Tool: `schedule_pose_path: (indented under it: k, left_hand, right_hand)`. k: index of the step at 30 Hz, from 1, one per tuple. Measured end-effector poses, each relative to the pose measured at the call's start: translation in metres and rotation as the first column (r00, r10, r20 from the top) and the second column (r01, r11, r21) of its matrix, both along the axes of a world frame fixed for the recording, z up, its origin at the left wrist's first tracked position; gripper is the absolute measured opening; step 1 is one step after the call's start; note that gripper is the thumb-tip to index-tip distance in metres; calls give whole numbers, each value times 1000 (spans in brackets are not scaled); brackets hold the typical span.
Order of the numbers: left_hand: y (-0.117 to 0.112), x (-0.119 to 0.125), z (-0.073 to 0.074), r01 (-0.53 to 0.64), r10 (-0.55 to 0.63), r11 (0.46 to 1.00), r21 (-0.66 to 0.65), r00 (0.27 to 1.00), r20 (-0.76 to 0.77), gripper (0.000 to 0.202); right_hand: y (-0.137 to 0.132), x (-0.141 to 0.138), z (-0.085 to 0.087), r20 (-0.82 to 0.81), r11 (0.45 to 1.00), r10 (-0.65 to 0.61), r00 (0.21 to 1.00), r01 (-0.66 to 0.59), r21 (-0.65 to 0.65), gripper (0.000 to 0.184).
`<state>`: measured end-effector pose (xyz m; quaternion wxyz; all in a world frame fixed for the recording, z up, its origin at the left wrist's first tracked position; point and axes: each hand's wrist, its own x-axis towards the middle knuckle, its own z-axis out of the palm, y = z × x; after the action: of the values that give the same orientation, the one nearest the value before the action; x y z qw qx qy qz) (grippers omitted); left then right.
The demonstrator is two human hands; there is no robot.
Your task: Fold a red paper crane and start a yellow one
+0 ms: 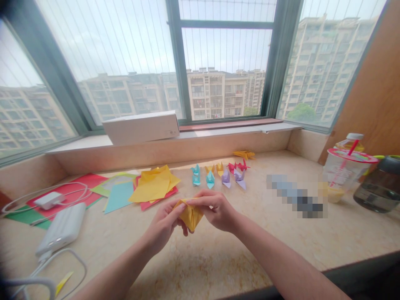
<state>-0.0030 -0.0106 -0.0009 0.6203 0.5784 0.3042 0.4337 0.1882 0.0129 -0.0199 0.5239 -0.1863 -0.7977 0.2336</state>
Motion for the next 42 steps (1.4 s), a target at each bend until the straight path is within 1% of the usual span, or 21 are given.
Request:
schedule_pose_path:
  k: [4, 7, 10, 12, 14, 16, 17, 19, 22, 25, 27, 29, 33, 35, 37, 40, 42]
  left_hand:
    - [1, 0, -1, 11, -12, 1000, 25, 1000, 8, 43]
    - [3, 2, -2, -40, 45, 995, 90, 998, -53, 47]
    - [5, 4, -1, -98, 118, 979, 181, 988, -103, 48]
    - [6, 4, -1, -156, 190, 957, 246, 974, -123, 48]
    - [7, 3, -2, -210, 264, 929, 306, 954, -145, 48]
    - [8, 1, -5, -236, 312, 905, 354, 934, -175, 48]
    - [8, 1, -7, -237, 324, 898, 371, 926, -193, 48]
    - [8, 0, -9, -228, 331, 894, 386, 917, -224, 48]
    - [5, 0, -8, -203, 295, 914, 351, 927, -231, 45]
    - [1, 1, -2, -153, 206, 955, 254, 958, -198, 34]
    - [0, 2, 1, -125, 162, 972, 200, 970, -183, 29]
    - [1, 3, 3, -141, 174, 973, 181, 968, -179, 25]
    - [5, 3, 3, -234, 262, 959, 159, 947, -184, 23]
    - [7, 3, 3, -234, 252, 965, 119, 953, -168, 26]
    - [6, 4, 4, -196, 202, 979, 59, 971, -129, 31]
    - [4, 7, 2, -95, 91, 995, -39, 992, -92, 38]
    - [2, 10, 1, -63, 57, 996, -59, 994, -97, 39]
  right_hand:
    - [0, 1, 1, 16, 999, 28, 999, -28, 27, 35]
    - [-2, 3, 4, 61, 998, 35, 998, -38, 41, 35]
    - [-6, 3, 8, 89, 999, 38, 995, -38, 2, 33]
    - [-9, 1, 10, 96, 997, 20, 995, -13, -75, 31]
    - [-10, -3, 9, 54, 974, -55, 997, 66, -216, 30]
    - [-9, -7, 7, -4, 919, -115, 993, 104, -381, 31]
    - [-8, -9, 6, -34, 889, -123, 992, 95, -448, 30]
    - [-5, -12, 5, -87, 844, -110, 990, 47, -535, 27]
    - [-1, -12, 6, -152, 807, -84, 985, -22, -591, 27]
    - [0, -10, 11, -195, 788, -85, 977, -54, -613, 29]
    - [0, -8, 14, -207, 779, -92, 974, -59, -624, 30]
    - [-1, -8, 15, -206, 771, -94, 974, -60, -634, 31]
    - [0, -10, 13, -215, 769, -108, 971, -56, -637, 31]
    - [1, -12, 10, -245, 768, -135, 960, -55, -638, 31]
    - [1, -13, 9, -284, 766, -176, 943, -50, -641, 30]
    - [1, -15, 8, -325, 768, -250, 912, -18, -640, 31]
    - [-1, -15, 9, -331, 771, -277, 902, 3, -636, 31]
